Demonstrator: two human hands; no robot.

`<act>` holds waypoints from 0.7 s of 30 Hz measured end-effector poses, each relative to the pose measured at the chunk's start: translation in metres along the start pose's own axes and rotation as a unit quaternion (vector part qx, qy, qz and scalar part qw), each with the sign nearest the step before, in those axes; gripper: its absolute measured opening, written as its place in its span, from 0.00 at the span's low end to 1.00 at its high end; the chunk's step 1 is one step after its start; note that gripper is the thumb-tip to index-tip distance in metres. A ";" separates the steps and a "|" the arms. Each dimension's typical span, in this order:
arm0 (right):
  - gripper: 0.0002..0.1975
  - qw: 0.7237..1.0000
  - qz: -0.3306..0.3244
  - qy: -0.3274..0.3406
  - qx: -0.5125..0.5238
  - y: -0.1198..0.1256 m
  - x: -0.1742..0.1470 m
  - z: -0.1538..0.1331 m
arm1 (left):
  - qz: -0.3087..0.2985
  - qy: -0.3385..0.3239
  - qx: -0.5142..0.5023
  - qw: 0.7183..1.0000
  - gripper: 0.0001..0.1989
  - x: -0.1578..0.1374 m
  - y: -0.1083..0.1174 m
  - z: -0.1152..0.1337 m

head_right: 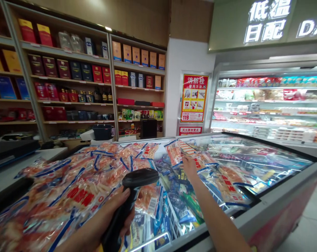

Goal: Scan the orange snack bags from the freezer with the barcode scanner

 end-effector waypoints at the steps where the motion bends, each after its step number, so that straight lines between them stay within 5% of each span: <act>1: 0.10 0.995 0.017 -0.049 0.080 -0.001 -0.010 0.001 | 0.015 0.002 -0.002 1.000 0.21 0.000 0.000 0.000; 4: 0.10 0.975 0.033 -0.120 0.184 -0.006 -0.033 -0.001 | 0.034 -0.001 -0.006 0.999 0.22 -0.001 -0.001 0.001; 9: 0.11 0.964 0.049 -0.114 0.236 -0.005 -0.044 0.000 | 0.027 -0.005 -0.012 1.000 0.23 -0.003 -0.006 0.005; 21: 0.12 0.983 0.064 -0.077 0.156 -0.003 -0.050 0.008 | -0.007 -0.032 -0.056 0.998 0.22 -0.011 -0.017 0.025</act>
Point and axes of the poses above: each hand's wrist, its own x-axis towards the middle knuckle, its own y-axis out of the back of the hand, z = x × y, the point moved 4 cm from there along x, towards the middle knuckle, and after that the axes turned 11 degrees about y, right-handed, at the moved point
